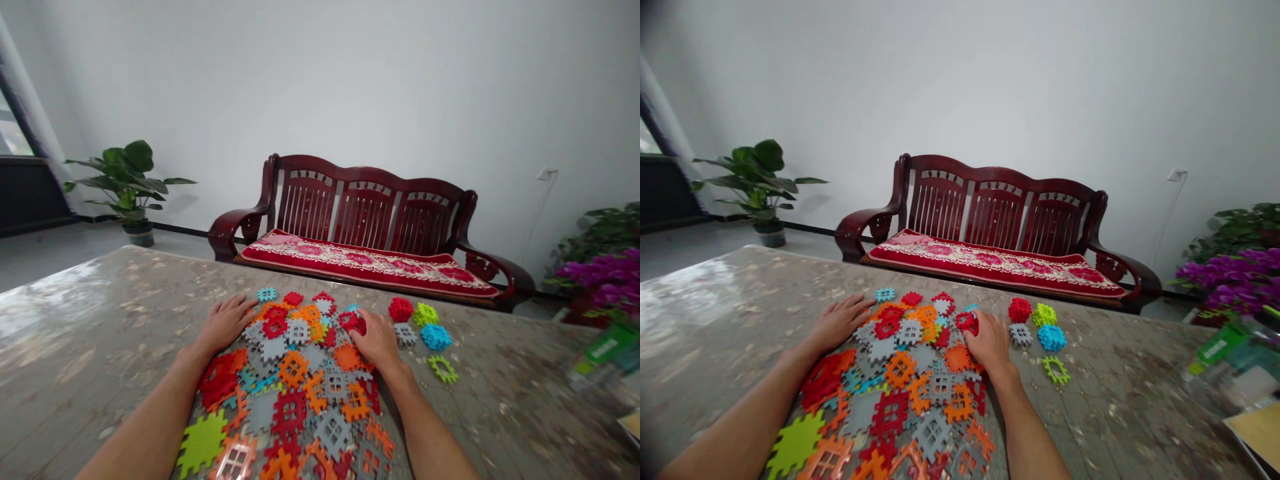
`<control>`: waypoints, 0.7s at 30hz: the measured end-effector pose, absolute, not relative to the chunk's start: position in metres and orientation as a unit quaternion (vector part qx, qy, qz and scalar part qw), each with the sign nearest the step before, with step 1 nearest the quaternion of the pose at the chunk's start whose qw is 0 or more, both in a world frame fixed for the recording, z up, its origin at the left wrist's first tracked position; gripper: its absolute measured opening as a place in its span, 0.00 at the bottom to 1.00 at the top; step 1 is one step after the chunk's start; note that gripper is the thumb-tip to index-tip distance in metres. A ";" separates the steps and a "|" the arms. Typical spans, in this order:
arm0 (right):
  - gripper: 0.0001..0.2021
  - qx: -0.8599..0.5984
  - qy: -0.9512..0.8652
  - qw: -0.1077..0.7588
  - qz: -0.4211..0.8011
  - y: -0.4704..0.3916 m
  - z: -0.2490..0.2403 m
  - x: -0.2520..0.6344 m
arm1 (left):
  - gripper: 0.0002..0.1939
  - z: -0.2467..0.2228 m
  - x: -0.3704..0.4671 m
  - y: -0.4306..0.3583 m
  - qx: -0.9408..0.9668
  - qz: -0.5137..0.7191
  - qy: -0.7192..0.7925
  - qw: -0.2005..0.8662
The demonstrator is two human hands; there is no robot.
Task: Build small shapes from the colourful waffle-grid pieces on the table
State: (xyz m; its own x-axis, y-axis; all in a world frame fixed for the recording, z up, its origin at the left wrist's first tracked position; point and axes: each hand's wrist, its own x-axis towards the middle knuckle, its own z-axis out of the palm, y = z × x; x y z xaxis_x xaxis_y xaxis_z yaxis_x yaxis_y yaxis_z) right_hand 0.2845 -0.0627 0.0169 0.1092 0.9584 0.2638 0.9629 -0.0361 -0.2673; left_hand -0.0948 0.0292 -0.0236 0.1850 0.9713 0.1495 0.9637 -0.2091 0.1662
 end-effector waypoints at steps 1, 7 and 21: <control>0.25 -0.712 -0.672 0.206 -0.006 -0.062 0.015 0.286 | 0.26 -0.024 -0.095 0.029 0.770 0.113 0.628 0.018; 0.22 -0.662 -0.648 0.373 0.046 -0.052 0.002 0.300 | 0.27 -0.021 -0.094 0.027 0.768 0.113 0.630 0.023; 0.29 -0.604 -0.437 0.613 0.262 -0.032 -0.012 0.323 | 0.27 -0.023 -0.094 0.028 0.769 0.119 0.628 0.023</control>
State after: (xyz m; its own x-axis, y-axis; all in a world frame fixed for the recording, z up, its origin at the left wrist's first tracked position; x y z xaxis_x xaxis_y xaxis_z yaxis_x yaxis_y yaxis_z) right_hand 0.3229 -0.0318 -0.0124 0.4801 0.8491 0.2202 0.2071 0.1342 -0.9691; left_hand -0.0940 0.0280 -0.0227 0.1828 0.9710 0.1542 0.9601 -0.2101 0.1848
